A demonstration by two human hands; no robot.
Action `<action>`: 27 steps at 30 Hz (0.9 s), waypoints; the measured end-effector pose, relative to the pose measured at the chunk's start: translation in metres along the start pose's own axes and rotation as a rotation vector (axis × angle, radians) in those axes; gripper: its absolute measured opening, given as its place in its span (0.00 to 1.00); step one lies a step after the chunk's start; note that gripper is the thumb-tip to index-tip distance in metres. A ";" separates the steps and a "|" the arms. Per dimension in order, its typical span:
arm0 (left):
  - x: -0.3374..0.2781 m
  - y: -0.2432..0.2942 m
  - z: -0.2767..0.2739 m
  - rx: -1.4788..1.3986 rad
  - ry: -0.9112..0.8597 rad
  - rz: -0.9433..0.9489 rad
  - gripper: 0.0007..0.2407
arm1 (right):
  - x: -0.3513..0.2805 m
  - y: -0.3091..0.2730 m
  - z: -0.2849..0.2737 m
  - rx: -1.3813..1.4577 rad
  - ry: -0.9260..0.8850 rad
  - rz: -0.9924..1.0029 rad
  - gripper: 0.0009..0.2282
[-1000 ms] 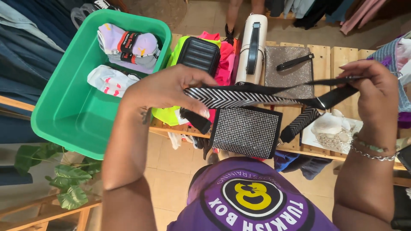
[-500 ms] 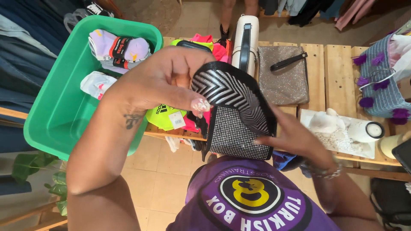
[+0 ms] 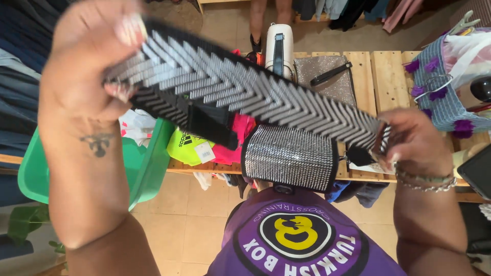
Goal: The person is organizing and inspecting various small bags, clutches, and purses on a wooden display table.
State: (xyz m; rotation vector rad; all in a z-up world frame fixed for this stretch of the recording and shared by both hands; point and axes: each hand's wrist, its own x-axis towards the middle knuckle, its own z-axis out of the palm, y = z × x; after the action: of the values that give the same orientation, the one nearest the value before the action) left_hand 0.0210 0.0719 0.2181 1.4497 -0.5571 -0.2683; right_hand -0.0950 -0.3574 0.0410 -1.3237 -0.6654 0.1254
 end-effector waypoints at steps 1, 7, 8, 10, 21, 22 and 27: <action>0.002 -0.001 0.003 -0.044 0.054 0.071 0.12 | 0.006 0.000 -0.006 -0.216 -0.024 -0.038 0.14; 0.041 -0.033 0.011 0.009 -0.019 0.088 0.11 | 0.056 -0.049 0.033 -0.304 0.190 0.027 0.19; 0.044 -0.036 0.009 0.132 -0.048 0.064 0.11 | 0.062 -0.057 0.037 -0.310 0.302 0.033 0.21; 0.048 -0.039 0.003 0.321 -0.092 0.039 0.13 | 0.048 -0.028 -0.026 -0.193 0.364 -0.036 0.11; 0.011 -0.158 -0.017 0.364 -0.149 -0.345 0.11 | 0.033 -0.022 -0.068 0.134 0.426 -0.144 0.19; 0.008 -0.194 -0.025 0.418 -0.314 -0.352 0.11 | 0.031 -0.024 -0.063 0.154 0.350 -0.203 0.17; -0.033 -0.265 0.005 0.092 -0.865 -0.334 0.20 | 0.027 -0.027 -0.035 0.031 0.344 -0.248 0.16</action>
State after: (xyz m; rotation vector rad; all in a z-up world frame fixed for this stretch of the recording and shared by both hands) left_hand 0.0313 0.0520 -0.0479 1.4752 -1.0218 -1.1775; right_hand -0.0625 -0.3821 0.0735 -1.1856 -0.5250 -0.2871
